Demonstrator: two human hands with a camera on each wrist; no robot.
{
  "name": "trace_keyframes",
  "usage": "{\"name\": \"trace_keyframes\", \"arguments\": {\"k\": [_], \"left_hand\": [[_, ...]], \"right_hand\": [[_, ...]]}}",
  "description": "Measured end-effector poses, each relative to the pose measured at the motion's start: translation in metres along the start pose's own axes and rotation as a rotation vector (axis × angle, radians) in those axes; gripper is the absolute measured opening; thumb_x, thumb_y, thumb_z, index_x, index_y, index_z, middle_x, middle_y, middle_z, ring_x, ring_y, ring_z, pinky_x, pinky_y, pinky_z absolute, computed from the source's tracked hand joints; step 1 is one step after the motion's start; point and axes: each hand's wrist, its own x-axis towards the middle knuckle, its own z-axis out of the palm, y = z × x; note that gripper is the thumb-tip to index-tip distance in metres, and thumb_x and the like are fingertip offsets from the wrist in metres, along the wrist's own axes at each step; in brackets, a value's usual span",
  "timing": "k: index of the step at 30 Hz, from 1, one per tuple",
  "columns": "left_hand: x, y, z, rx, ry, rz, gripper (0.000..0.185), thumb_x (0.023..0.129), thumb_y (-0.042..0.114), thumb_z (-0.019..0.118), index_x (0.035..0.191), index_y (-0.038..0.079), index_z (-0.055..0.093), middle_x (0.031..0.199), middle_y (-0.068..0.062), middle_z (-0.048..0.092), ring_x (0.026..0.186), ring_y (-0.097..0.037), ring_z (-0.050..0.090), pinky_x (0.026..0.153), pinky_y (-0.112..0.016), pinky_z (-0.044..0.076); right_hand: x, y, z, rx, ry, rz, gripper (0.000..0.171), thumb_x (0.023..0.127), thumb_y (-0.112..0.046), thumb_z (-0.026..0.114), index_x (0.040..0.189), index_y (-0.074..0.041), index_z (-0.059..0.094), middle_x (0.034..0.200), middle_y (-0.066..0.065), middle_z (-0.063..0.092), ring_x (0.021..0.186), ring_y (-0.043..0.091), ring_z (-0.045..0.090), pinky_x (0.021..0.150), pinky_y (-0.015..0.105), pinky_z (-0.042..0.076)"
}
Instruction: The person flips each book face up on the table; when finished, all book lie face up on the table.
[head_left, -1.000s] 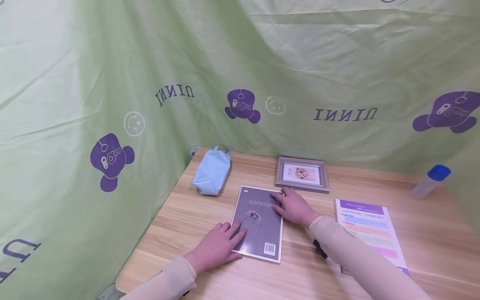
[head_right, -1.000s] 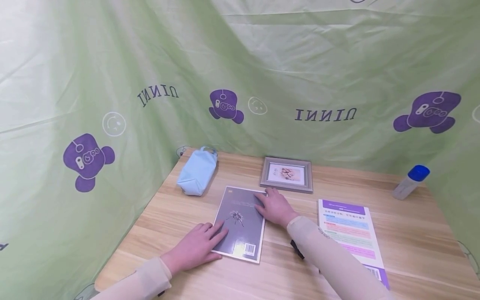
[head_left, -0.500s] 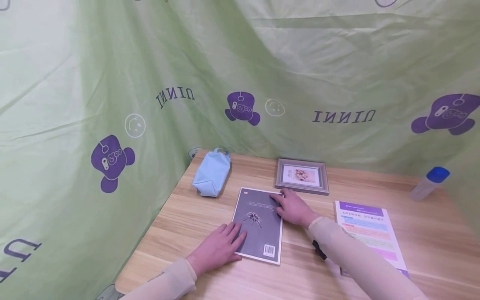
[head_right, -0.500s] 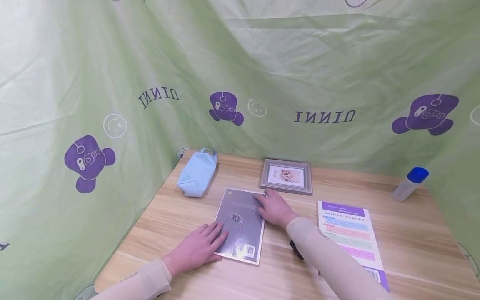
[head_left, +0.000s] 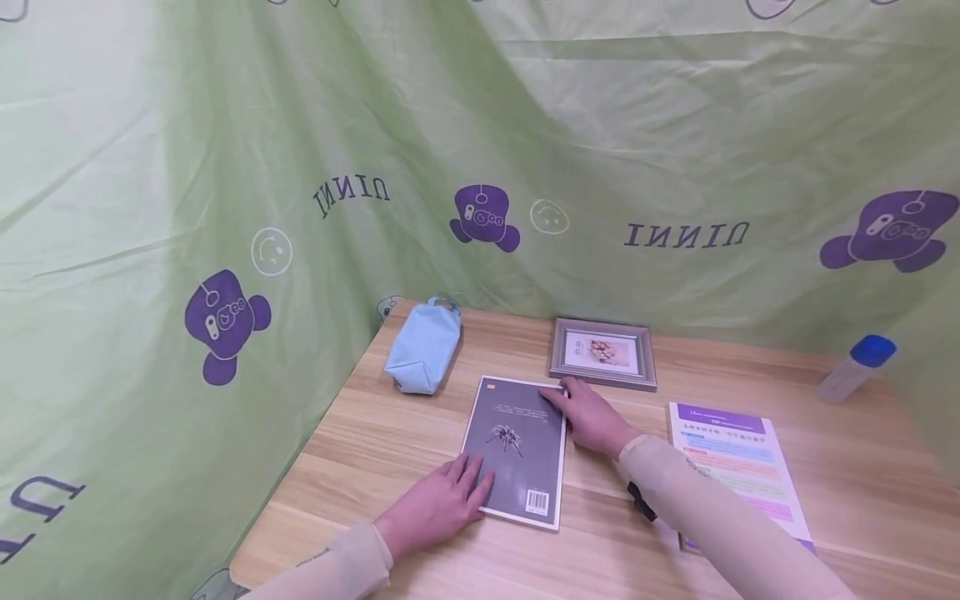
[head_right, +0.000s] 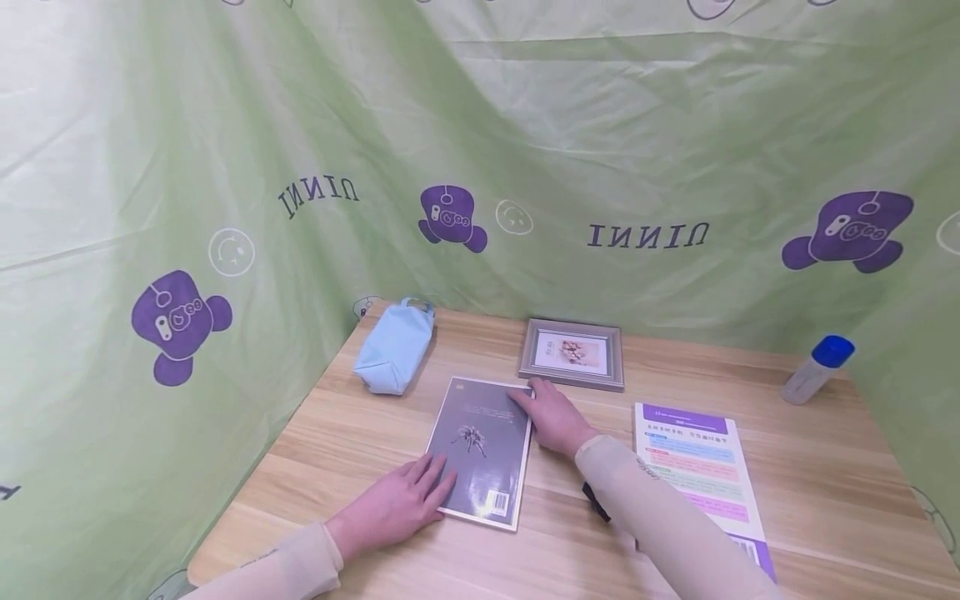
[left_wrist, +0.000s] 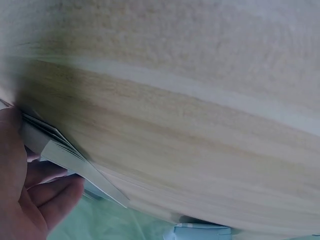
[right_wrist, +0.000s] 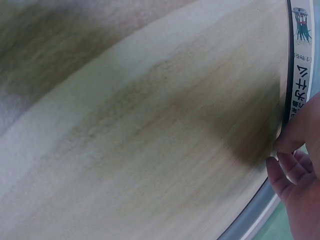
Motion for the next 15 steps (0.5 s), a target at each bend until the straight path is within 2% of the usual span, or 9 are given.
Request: {"name": "trace_keyframes", "arguments": {"k": [7,12,14,15], "left_hand": [[0.0017,0.0015,0.0018,0.017,0.029,0.014,0.051,0.106,0.043,0.055,0.137,0.006,0.067,0.127,-0.025,0.069,0.11,-0.039,0.071,0.078,-0.035,0.063],[0.0016,0.0019,0.0026,0.049,0.019,0.039,0.046,0.109,0.032,0.045,0.138,0.004,0.066,0.126,-0.027,0.069,0.107,-0.04,0.072,0.073,-0.034,0.063],[0.0018,0.0024,0.0028,0.055,0.01,0.04,0.045,0.108,0.025,0.039,0.139,0.004,0.066,0.126,-0.027,0.069,0.106,-0.04,0.072,0.074,-0.035,0.063],[0.0021,0.0026,0.003,0.057,0.007,0.04,0.046,0.107,0.021,0.036,0.139,0.004,0.065,0.125,-0.027,0.069,0.106,-0.041,0.072,0.074,-0.035,0.063]], "right_hand": [[-0.0007,0.0007,-0.002,0.01,0.005,-0.01,0.068,0.079,0.019,0.068,0.143,-0.004,0.062,0.116,0.024,0.058,0.103,0.037,0.06,0.093,0.053,0.054],[-0.0012,0.0011,-0.0027,0.021,0.007,-0.008,0.063,0.085,0.017,0.065,0.144,-0.004,0.061,0.117,0.022,0.057,0.102,0.034,0.06,0.092,0.05,0.055],[-0.0011,0.0003,-0.0039,0.05,0.0,0.013,0.061,0.088,0.016,0.063,0.145,-0.004,0.061,0.117,0.022,0.057,0.104,0.034,0.06,0.093,0.051,0.055],[-0.0006,-0.0002,-0.0043,0.106,-0.01,0.072,0.052,0.092,0.01,0.063,0.142,-0.005,0.063,0.116,0.019,0.059,0.103,0.032,0.061,0.093,0.05,0.054]]}}
